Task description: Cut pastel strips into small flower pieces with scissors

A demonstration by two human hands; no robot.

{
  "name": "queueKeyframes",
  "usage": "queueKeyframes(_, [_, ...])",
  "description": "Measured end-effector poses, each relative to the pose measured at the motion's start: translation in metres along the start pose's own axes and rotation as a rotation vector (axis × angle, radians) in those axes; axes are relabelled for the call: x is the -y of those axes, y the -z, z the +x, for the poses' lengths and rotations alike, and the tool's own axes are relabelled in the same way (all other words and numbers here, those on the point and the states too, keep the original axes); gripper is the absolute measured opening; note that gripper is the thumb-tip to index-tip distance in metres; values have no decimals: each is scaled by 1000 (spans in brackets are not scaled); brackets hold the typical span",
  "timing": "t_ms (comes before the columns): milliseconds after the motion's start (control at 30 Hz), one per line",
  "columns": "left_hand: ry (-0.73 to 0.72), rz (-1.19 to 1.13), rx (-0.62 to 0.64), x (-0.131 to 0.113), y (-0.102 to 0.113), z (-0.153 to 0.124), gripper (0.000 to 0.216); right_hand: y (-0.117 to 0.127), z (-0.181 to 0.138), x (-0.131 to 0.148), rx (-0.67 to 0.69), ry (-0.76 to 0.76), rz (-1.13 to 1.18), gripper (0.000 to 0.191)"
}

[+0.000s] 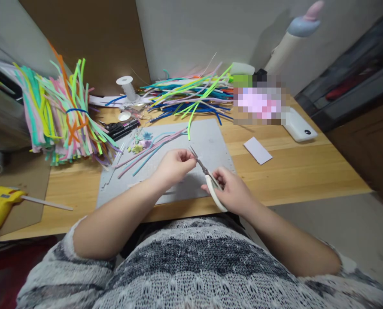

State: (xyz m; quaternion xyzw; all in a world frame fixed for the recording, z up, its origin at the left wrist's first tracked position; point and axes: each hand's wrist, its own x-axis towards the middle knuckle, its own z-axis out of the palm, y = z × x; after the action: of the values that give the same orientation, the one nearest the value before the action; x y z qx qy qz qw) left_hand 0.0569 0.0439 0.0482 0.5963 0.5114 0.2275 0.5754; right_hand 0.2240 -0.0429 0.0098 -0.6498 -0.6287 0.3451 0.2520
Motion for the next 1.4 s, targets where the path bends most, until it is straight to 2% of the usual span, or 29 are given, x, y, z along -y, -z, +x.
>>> queueKeyframes(300, [73, 70, 90, 4, -11, 29, 15, -8, 6, -18, 15, -106, 150, 37])
queueKeyframes(400, [73, 98, 106, 1, -7, 31, 15, -6, 9, -23, 27, -127, 177, 39])
queueKeyframes(500, [-38, 209, 74, -8, 10, 25, 7, 6, 13, -25, -8, -157, 18, 39])
queueKeyframes(633, [-250, 627, -132, -12, 48, 11, 13, 30, 19, -22, -93, -263, -410, 33])
queueKeyframes(700, [-327, 762, -188, -6, 66, 6, 15, 37, 21, -21, -112, -284, -501, 30])
queueKeyframes(800, [-325, 811, -217, 9, 84, 1, 19, 39, 24, -21, -127, -264, -530, 29])
queueKeyframes(900, [-285, 779, -142, 22, 87, -6, 16, 35, 26, -23, -112, -242, -540, 29])
queueKeyframes(1033, [-325, 765, 19, 32, 73, -14, 12, 29, 29, -23, -112, -226, -564, 30])
queueKeyframes(1100, [-351, 751, 59, 35, 70, -15, 14, 28, 30, -24, -113, -215, -571, 29])
queueKeyframes(1167, [-368, 723, -23, 37, 76, -13, 21, 28, 30, -24, -111, -209, -580, 28])
queueKeyframes(1233, [-349, 701, -216, 37, 90, -10, 25, 28, 29, -25, -112, -204, -585, 28])
queueKeyframes(1300, [-285, 723, -408, 37, 110, -6, 26, 28, 29, -25, -118, -190, -593, 28])
queueKeyframes(1400, [-155, 845, -532, 37, 134, 2, 25, 27, 31, -25, -160, -116, -633, 27])
